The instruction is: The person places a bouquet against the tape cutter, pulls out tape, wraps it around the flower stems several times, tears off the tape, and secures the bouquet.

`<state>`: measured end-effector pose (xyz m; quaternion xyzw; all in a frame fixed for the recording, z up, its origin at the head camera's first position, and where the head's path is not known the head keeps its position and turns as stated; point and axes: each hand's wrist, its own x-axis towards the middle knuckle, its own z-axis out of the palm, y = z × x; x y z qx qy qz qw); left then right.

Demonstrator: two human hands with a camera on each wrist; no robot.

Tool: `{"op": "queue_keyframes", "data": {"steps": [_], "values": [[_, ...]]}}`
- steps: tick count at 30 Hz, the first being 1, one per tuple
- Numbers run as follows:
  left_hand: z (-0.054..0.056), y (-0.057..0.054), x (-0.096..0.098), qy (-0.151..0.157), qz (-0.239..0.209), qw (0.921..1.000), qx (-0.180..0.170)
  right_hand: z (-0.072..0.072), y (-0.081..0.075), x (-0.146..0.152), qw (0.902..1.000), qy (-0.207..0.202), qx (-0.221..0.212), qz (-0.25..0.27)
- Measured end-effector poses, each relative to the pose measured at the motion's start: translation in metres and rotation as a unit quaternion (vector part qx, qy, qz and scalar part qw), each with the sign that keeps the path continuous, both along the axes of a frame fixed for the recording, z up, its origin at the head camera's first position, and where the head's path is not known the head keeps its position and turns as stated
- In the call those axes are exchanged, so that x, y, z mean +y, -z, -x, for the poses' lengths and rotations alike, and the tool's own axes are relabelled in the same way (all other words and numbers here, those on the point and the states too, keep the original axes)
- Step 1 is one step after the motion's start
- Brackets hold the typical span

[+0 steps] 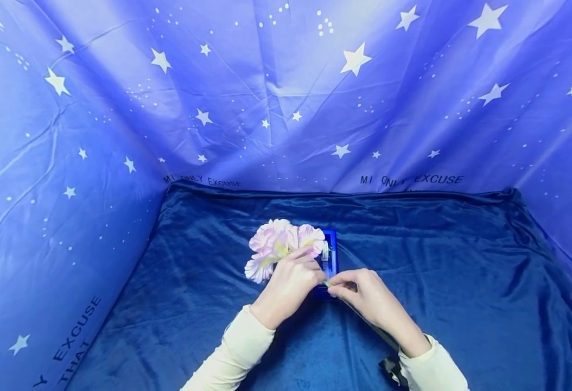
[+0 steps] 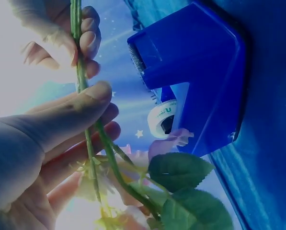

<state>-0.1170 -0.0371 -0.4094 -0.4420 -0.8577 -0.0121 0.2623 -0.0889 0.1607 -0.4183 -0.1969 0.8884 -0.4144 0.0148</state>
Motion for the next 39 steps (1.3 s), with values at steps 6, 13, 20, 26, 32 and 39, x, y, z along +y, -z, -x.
{"op": "queue_keyframes", "data": {"steps": [6,13,20,26,32,39], "values": [[0.001,0.001,0.002,0.026,-0.034,0.9991,-0.004,0.002,0.004,0.0,0.9995,0.017,-0.001,0.027],[-0.004,0.001,0.004,0.073,-0.098,0.9922,-0.021,0.003,0.005,-0.003,0.9972,0.068,0.019,0.024],[-0.011,0.006,0.008,0.095,-0.229,0.9668,-0.062,0.006,0.003,-0.006,0.9941,0.095,0.041,0.034],[-0.016,0.013,0.009,0.033,-0.28,0.946,-0.16,0.008,0.004,-0.01,0.9909,0.114,0.055,0.046],[-0.018,0.021,0.011,-0.044,-0.287,0.9256,-0.243,0.007,0.004,-0.013,0.9874,0.128,0.058,0.072],[-0.021,0.026,0.019,-0.076,-0.263,0.9184,-0.285,0.006,0.0,-0.018,0.9822,0.155,0.047,0.096]]}}
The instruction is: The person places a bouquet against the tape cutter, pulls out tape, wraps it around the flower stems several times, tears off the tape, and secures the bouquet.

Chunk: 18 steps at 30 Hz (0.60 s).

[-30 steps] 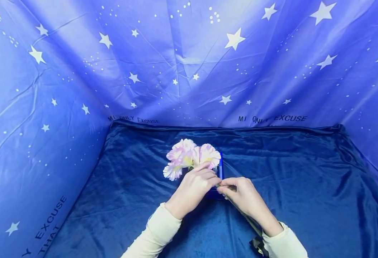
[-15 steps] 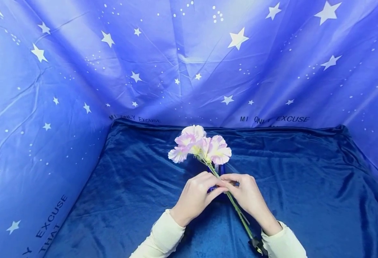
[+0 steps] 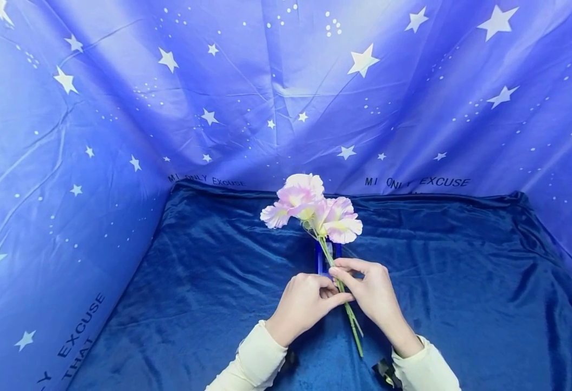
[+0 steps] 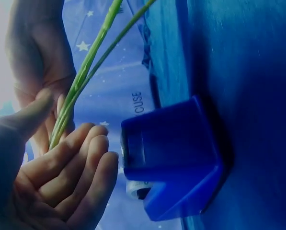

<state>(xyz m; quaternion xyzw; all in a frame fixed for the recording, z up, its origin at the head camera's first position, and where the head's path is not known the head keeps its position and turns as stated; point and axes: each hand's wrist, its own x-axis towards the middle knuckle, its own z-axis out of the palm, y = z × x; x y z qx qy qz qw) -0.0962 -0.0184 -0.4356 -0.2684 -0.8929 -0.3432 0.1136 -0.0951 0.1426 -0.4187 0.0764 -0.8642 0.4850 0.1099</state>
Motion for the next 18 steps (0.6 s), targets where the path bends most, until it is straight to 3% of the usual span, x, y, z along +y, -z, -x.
{"op": "queue_keyframes", "data": {"steps": [9,18], "values": [[-0.0013,0.0006,0.0044,0.018,0.004,0.9994,-0.03,-0.0002,0.002,-0.0014,0.9998,0.017,0.011,-0.003],[-0.0013,0.0011,0.0075,0.014,0.003,0.9995,-0.03,-0.0012,-0.0008,0.0011,0.9998,0.012,0.012,0.003]]}}
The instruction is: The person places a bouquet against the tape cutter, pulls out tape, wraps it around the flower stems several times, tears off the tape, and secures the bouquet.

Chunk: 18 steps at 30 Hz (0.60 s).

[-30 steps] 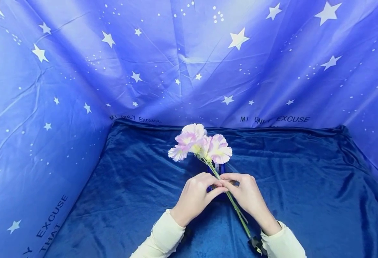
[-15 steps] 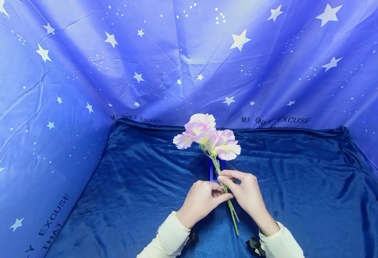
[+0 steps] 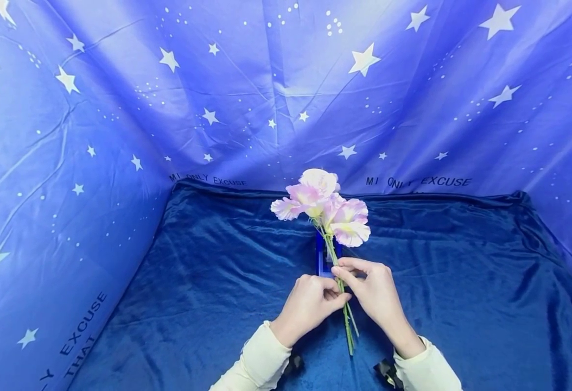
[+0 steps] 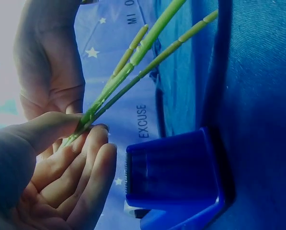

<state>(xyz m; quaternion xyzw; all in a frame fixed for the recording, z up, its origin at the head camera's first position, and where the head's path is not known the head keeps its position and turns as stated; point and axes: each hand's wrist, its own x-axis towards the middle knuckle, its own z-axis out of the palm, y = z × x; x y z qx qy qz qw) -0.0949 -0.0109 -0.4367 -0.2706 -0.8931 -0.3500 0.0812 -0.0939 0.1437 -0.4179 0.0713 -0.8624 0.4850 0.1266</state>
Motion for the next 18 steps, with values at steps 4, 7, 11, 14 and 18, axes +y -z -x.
{"op": "queue_keyframes", "data": {"steps": [4,7,11,14,18], "values": [[0.001,-0.001,0.003,0.005,0.003,1.0,0.002,0.0,-0.002,0.004,0.9999,0.009,-0.001,-0.007],[0.002,-0.002,0.007,0.012,0.007,0.9999,0.002,0.0,-0.002,0.007,0.9997,0.018,-0.002,-0.014],[0.003,-0.003,0.012,0.023,0.008,0.9997,0.004,0.0,-0.002,0.014,0.9993,0.027,-0.001,-0.025],[0.004,-0.003,0.017,0.033,0.009,0.9994,0.011,0.0,-0.003,0.019,0.9989,0.034,0.001,-0.033],[0.005,-0.003,0.024,0.047,0.013,0.9987,0.017,-0.001,-0.003,0.027,0.9983,0.042,0.002,-0.04]]}}
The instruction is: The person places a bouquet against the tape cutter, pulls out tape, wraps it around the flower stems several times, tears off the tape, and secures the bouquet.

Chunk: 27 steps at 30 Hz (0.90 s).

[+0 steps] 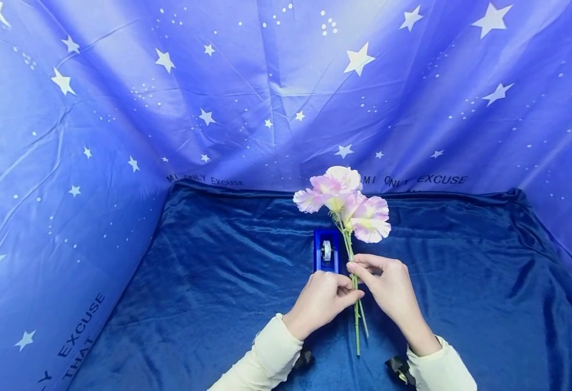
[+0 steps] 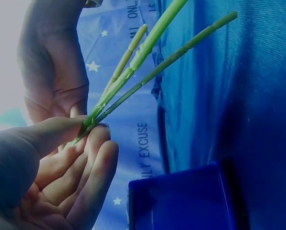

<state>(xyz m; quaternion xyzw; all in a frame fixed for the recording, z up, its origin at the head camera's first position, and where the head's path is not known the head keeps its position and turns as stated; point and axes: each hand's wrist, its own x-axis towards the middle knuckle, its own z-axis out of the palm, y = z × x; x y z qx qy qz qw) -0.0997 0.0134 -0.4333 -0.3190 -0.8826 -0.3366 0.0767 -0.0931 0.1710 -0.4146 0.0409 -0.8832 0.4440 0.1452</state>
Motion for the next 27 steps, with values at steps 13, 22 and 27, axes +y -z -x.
{"op": "queue_keyframes", "data": {"steps": [13,22,27], "values": [[0.002,0.003,0.025,0.03,0.014,0.9994,-0.008,-0.003,-0.005,0.025,0.9989,0.014,-0.002,-0.044],[0.004,0.003,0.038,0.035,0.033,0.9988,0.009,-0.005,-0.005,0.039,0.9976,0.022,0.002,-0.065],[0.005,0.003,0.041,0.033,0.04,0.9986,0.003,-0.005,-0.005,0.043,0.9977,0.023,-0.001,-0.064]]}}
